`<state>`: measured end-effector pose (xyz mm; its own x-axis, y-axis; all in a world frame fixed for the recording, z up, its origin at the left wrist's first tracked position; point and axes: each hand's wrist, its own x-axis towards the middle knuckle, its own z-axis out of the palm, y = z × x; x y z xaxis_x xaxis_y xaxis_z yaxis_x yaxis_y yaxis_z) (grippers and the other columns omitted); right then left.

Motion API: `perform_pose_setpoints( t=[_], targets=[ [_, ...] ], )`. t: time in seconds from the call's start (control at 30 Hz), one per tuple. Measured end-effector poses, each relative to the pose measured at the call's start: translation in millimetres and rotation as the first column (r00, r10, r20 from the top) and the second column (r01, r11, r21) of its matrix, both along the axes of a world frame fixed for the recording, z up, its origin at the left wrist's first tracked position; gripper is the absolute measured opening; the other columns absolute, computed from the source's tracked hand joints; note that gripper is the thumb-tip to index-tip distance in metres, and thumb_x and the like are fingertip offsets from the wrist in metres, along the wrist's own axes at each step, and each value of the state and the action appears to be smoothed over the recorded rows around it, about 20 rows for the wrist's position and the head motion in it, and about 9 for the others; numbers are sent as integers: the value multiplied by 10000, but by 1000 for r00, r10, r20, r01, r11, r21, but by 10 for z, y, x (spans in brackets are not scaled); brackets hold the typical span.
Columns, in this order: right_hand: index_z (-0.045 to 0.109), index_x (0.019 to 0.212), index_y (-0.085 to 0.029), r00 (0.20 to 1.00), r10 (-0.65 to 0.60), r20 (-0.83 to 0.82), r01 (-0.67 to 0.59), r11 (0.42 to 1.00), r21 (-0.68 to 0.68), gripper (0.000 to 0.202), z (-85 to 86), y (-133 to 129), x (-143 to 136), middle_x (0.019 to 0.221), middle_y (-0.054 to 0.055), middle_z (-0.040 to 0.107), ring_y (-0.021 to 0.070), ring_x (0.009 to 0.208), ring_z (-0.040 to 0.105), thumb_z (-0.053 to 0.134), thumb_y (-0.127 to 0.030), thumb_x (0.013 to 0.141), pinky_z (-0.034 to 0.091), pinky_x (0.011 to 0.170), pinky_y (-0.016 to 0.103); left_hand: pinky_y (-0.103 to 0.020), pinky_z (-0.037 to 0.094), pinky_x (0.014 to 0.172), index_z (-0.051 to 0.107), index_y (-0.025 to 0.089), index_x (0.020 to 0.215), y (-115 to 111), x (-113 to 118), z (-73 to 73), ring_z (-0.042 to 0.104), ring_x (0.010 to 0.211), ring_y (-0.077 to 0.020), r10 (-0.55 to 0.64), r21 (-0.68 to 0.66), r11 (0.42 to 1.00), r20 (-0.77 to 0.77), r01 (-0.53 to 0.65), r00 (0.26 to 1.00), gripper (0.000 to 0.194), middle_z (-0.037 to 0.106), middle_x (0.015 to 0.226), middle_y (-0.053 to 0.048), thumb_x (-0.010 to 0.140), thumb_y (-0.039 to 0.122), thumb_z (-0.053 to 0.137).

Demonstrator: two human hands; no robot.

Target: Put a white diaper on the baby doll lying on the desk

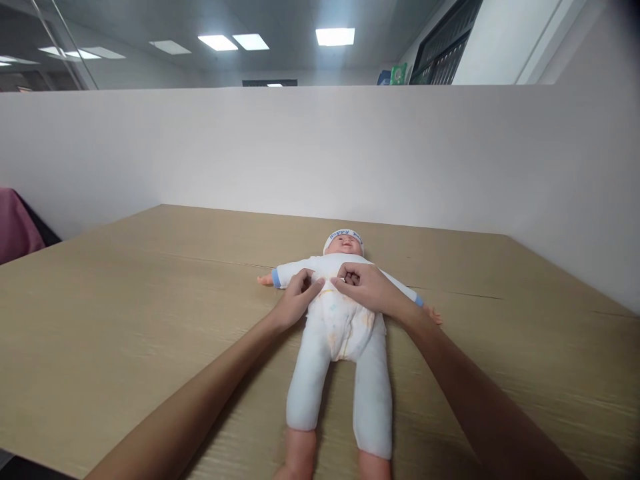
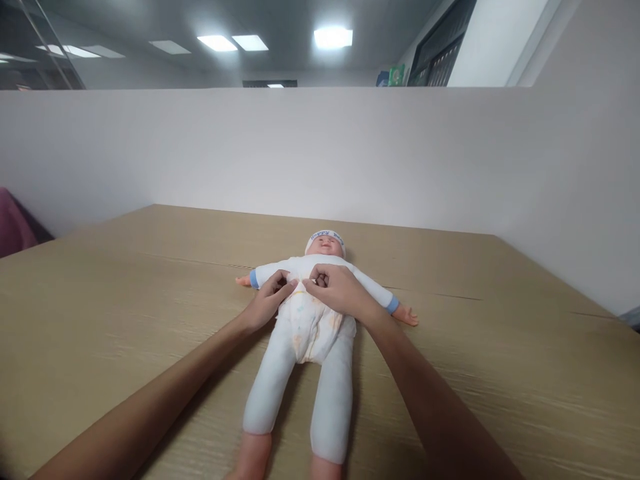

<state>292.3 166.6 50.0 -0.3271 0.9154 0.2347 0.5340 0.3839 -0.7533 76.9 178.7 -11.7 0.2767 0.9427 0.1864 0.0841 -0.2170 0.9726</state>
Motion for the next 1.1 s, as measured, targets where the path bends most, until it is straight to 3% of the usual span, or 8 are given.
perform_pose_setpoints(
  t=[0.23, 0.43, 0.53, 0.6, 0.67, 0.77, 0.87, 1.1],
  targets=[
    [566, 915, -242, 999, 2, -41, 1, 998, 55, 191, -74, 81, 75, 768, -58, 573, 149, 677, 513, 701, -370, 869, 416, 657, 305, -264, 351, 633, 519, 219, 930, 49, -10, 10, 422, 662, -115, -73, -72, 995, 42, 75, 996, 511, 492, 769, 66, 928, 702, 688],
    [582, 1011, -246, 997, -73, -21, 76, 980, 186, 115, -53, 27, 78, 842, -32, 588, 159, 681, 541, 634, -302, 924, 438, 670, 316, -311, 452, 796, 599, 210, 1132, -50, 59, 58, 554, 878, -176, 204, 101, 975, -80, -196, 976, 321, 613, 983, -13, 1003, 502, 634],
    [599, 981, -247, 968, -245, -45, 241, 876, 417, 47, 41, -297, 13, 890, 10, 619, 179, 718, 566, 590, -226, 940, 453, 692, 333, -334, 457, 813, 621, 226, 1230, -360, 34, 253, 565, 869, -182, 300, 237, 936, -145, -261, 943, 304, 662, 1090, -47, 1047, 465, 577],
    [606, 973, -253, 971, -234, -54, 231, 852, 470, 42, 93, -633, -18, 885, 23, 636, 192, 740, 595, 598, -214, 956, 487, 721, 343, -342, 453, 787, 650, 229, 1148, -632, -21, 371, 564, 822, -182, 258, 343, 920, -159, -192, 953, 257, 691, 1069, -52, 1069, 451, 548],
    [604, 987, -269, 994, -101, -33, 105, 907, 407, 41, 103, -1001, -24, 868, 15, 662, 189, 726, 624, 618, -231, 983, 514, 702, 331, -351, 449, 747, 665, 232, 1051, -883, -98, 430, 584, 794, -193, 69, 378, 925, -248, 31, 966, 249, 716, 994, -57, 1086, 432, 520],
    [632, 987, -287, 971, 218, 102, -236, 948, 216, 65, 5, -1439, 29, 918, 5, 721, 193, 839, 690, 619, -232, 1020, 546, 770, 313, -376, 454, 804, 692, 243, 972, -1119, -211, 408, 615, 843, -223, -231, 299, 860, -495, 414, 838, 274, 746, 921, -62, 1095, 403, 507],
    [657, 936, -278, 910, 344, 230, -376, 920, 111, 133, -198, -1589, 165, 902, 1, 737, 197, 868, 696, 594, -208, 1029, 529, 781, 315, -390, 442, 885, 701, 250, 963, -1181, -280, 350, 606, 947, -248, -247, 239, 845, -619, 479, 745, 291, 747, 920, -58, 1105, 399, 496],
    [660, 946, -262, 975, -87, 204, 67, 992, 103, 157, -523, -1377, 356, 705, -33, 639, 167, 605, 583, 567, -336, 1049, 441, 606, 293, -331, 435, 742, 589, 230, 929, -1108, -210, 365, 596, 815, -214, -71, 149, 970, -581, 192, 811, 347, 668, 911, -24, 997, 562, 662]
  ],
)
